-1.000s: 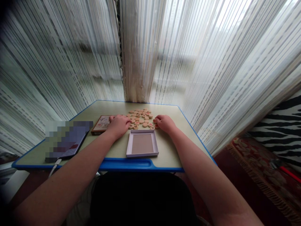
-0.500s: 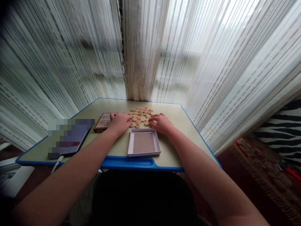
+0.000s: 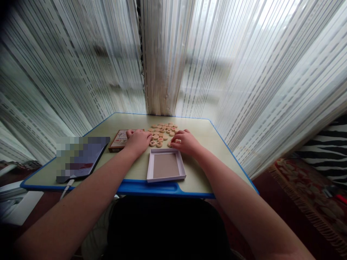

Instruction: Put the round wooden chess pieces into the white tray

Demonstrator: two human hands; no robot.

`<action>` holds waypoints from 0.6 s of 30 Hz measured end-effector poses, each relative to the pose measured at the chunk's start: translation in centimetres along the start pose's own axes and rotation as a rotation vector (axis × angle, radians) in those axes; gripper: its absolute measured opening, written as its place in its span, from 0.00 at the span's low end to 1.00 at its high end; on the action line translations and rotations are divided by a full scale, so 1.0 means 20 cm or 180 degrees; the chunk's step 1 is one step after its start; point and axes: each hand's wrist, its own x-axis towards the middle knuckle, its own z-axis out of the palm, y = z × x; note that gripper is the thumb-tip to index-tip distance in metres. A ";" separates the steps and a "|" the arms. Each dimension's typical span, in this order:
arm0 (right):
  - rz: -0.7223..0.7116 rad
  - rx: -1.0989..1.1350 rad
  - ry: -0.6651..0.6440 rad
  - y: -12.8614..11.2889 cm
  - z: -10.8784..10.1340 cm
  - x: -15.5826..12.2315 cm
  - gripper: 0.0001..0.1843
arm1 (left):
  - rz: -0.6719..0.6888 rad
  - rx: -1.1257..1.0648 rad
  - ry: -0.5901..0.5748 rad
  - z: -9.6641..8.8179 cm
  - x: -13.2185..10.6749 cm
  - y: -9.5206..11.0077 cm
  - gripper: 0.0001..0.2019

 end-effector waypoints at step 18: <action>-0.0099 -0.0177 0.0034 0.02 0.02 0.00 0.16 | 0.0003 0.0294 -0.0049 0.03 0.00 -0.01 0.23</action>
